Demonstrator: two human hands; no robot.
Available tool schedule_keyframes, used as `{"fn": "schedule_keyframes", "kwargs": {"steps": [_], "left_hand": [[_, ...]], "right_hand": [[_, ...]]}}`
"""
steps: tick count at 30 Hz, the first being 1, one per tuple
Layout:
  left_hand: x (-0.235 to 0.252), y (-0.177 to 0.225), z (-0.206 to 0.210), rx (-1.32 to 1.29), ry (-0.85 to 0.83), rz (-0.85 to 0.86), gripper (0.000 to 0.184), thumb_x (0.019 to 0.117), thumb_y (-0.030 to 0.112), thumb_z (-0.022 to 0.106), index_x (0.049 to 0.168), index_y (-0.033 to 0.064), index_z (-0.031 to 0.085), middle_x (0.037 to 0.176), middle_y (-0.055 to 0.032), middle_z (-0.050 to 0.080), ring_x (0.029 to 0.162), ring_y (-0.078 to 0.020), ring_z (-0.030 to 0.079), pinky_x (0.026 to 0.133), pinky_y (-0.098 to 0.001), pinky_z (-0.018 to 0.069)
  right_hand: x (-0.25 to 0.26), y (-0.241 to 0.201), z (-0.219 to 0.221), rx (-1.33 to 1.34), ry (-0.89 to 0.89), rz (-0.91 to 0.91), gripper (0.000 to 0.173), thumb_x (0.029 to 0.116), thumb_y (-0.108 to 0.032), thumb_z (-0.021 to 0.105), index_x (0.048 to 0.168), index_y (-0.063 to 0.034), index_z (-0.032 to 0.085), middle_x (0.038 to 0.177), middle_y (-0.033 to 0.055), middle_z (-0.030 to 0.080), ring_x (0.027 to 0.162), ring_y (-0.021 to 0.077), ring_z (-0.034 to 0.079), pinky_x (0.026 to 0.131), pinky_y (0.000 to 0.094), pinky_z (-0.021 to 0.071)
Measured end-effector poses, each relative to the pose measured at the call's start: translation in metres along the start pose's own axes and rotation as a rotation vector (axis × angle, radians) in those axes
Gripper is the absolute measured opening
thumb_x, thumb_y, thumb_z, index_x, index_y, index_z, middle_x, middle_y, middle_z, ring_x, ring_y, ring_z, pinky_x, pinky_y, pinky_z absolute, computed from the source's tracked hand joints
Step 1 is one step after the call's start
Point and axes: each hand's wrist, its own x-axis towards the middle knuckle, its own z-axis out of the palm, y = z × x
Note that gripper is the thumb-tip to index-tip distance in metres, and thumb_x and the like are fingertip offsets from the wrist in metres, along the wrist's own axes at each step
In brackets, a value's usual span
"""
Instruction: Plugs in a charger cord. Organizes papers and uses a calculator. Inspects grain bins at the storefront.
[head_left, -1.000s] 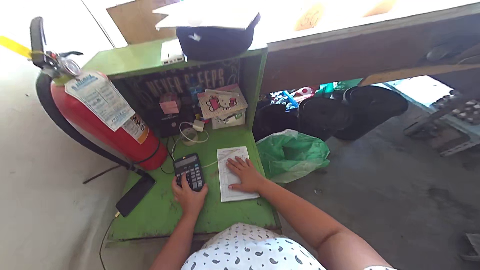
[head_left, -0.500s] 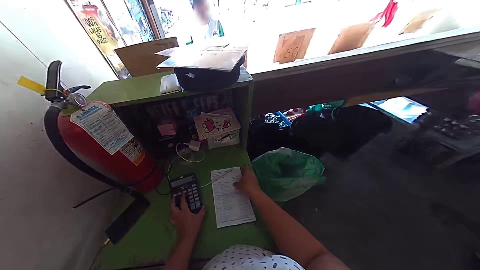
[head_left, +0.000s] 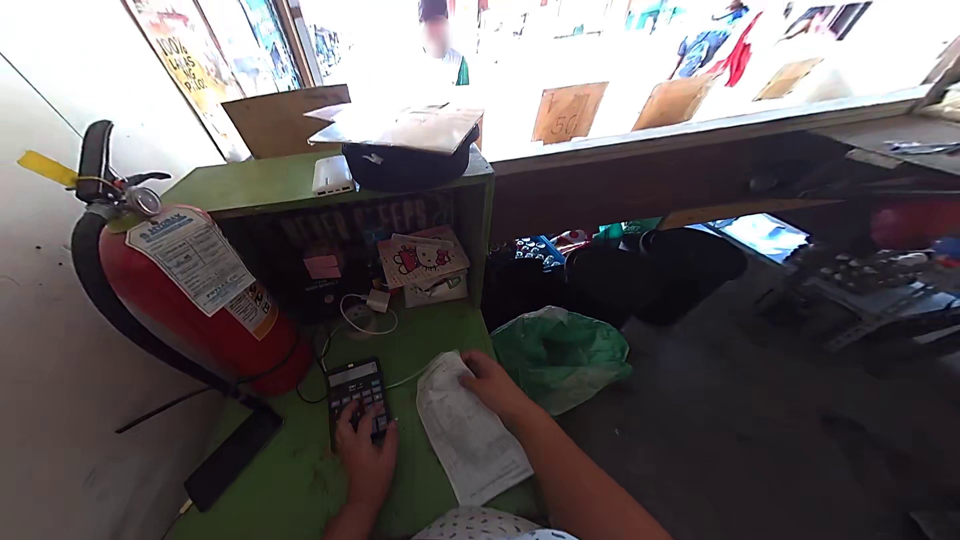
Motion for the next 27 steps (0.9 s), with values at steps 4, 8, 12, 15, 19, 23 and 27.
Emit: {"fn": "schedule_keyframes", "kwargs": {"steps": [4,8,12,15,19,23,27], "left_hand": [[0.033,0.05,-0.019,-0.313,-0.398,-0.235,0.04,0.0986,0.032,0.065,0.121,-0.0006,0.072,0.127,-0.0182,0.067,0.11,-0.0249,0.067,0.094,-0.0421,0.0559],[0.063,0.074,-0.022,-0.725,-0.592,-0.695,0.03,0.0992,0.015,0.069,0.124,-0.0005,0.063,0.106,-0.0118,0.075,0.093,-0.0169,0.074,0.084,-0.034,0.0614],[0.085,0.069,-0.029,-0.81,-0.534,-0.811,0.023,0.1033,0.012,0.062,0.12,-0.0042,0.064,0.098,-0.0141,0.076,0.085,-0.0195,0.076,0.076,-0.0353,0.0642],[0.113,0.058,-0.034,-0.763,-0.427,-0.786,0.021,0.1052,0.016,0.059,0.116,-0.0022,0.063,0.084,-0.009,0.073,0.061,-0.0105,0.065,0.055,-0.0241,0.054],[0.169,0.057,-0.034,-0.839,-0.259,-0.837,0.021,0.1067,0.017,0.056,0.117,-0.0019,0.058,0.08,-0.0074,0.067,0.058,-0.0086,0.06,0.053,-0.0217,0.0524],[0.214,0.056,-0.02,-0.937,-0.147,-0.87,0.02,0.1063,0.017,0.057,0.115,-0.0013,0.057,0.079,-0.0086,0.065,0.056,-0.0102,0.059,0.052,-0.0223,0.0516],[0.24,0.055,0.0,-1.01,-0.12,-0.845,0.02,0.1067,0.017,0.056,0.114,-0.0012,0.058,0.079,-0.0099,0.066,0.055,-0.011,0.058,0.051,-0.0226,0.0513]], "right_hand": [[-0.026,-0.022,-0.002,0.206,-0.032,-0.112,0.047,0.0947,0.01,0.055,0.14,-0.0003,0.048,0.118,0.011,0.071,0.1,0.0154,0.072,0.089,0.0327,0.0615],[-0.016,-0.034,0.012,0.306,-0.031,-0.17,0.054,0.0945,0.012,0.055,0.146,0.0018,0.043,0.121,0.0126,0.07,0.102,0.0173,0.072,0.091,0.033,0.0612],[0.022,-0.058,0.018,0.178,0.045,-0.147,0.052,0.0971,-0.003,0.063,0.145,0.0029,0.044,0.128,0.0147,0.065,0.107,0.0176,0.069,0.092,0.0328,0.0594],[0.086,-0.083,0.007,-0.091,0.16,-0.219,0.043,0.0985,-0.013,0.066,0.137,0.0038,0.055,0.134,0.0196,0.063,0.121,0.0246,0.064,0.104,0.0406,0.0528],[0.191,-0.126,-0.009,-0.605,0.231,-0.261,0.038,0.1012,-0.017,0.062,0.135,0.0004,0.062,0.141,0.0248,0.058,0.134,0.0382,0.054,0.113,0.0531,0.0424],[0.253,-0.134,-0.021,-1.005,0.2,-0.103,0.043,0.1016,-0.024,0.059,0.138,-0.0024,0.06,0.142,0.0232,0.058,0.135,0.0397,0.053,0.112,0.058,0.0417],[0.292,-0.101,-0.044,-1.146,0.205,-0.168,0.041,0.1009,-0.018,0.058,0.141,-0.0111,0.061,0.142,0.0191,0.06,0.136,0.0396,0.052,0.114,0.0592,0.0392]]}}
